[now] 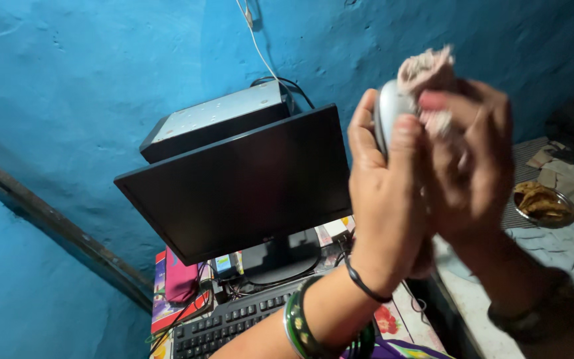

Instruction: The person cleans a computer setup using a pink cloth. They wipe the keyboard, mouse, and monitor screen, moving between components to remove dust and smudges.

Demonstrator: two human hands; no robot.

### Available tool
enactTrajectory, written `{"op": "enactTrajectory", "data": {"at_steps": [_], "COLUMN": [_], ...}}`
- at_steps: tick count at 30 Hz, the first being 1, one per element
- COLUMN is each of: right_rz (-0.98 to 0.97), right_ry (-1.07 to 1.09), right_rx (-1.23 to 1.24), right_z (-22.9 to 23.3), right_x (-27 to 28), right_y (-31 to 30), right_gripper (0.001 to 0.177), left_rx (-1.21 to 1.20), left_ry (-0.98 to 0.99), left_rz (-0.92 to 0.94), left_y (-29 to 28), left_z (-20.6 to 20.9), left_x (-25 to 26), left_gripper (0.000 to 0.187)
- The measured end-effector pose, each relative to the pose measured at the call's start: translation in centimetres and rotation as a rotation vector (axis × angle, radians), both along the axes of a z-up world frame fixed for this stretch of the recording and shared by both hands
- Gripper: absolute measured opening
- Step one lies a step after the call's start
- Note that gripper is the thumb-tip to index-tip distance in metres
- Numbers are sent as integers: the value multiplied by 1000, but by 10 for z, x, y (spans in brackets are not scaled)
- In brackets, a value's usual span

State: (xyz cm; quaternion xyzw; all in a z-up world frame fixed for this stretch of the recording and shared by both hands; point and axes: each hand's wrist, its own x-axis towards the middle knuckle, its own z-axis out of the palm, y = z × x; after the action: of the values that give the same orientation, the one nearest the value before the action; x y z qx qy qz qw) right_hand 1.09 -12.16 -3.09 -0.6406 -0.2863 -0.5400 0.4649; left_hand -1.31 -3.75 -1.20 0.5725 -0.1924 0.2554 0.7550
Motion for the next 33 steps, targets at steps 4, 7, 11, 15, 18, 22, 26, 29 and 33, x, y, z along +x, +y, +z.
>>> {"op": "enactTrajectory", "data": {"at_steps": [4, 7, 11, 15, 18, 22, 26, 29, 33], "right_rz": [489, 398, 33, -66, 17, 158, 521, 352, -24], "right_ry": [430, 511, 17, -122, -72, 160, 544, 339, -110], "right_rx": [142, 162, 23, 7, 57, 132, 308, 178, 8], "right_z": [27, 23, -3, -27, -24, 1, 29, 25, -1], "right_x": [15, 16, 8, 0, 8, 8, 11, 13, -2], "right_y": [-26, -23, -3, 11, 6, -13, -21, -9, 23], "right_gripper": [30, 31, 26, 25, 21, 22, 28, 29, 29], "left_rx": [147, 114, -151, -321, -146, 84, 58, -106, -460], "left_ry": [25, -54, -20, 54, 26, 43, -35, 13, 75], "left_rz": [82, 38, -205, -350, -130, 44, -4, -142, -352], "left_y": [-6, -4, 0, 3, -1, -2, 1, 7, 13], "left_z": [-8, -12, -3, 10, 11, 5, -2, -2, 4], "left_x": [-8, -2, 14, 18, 10, 1, 2, 8, 21], "left_gripper": [61, 58, 61, 68, 68, 69, 65, 63, 60]}}
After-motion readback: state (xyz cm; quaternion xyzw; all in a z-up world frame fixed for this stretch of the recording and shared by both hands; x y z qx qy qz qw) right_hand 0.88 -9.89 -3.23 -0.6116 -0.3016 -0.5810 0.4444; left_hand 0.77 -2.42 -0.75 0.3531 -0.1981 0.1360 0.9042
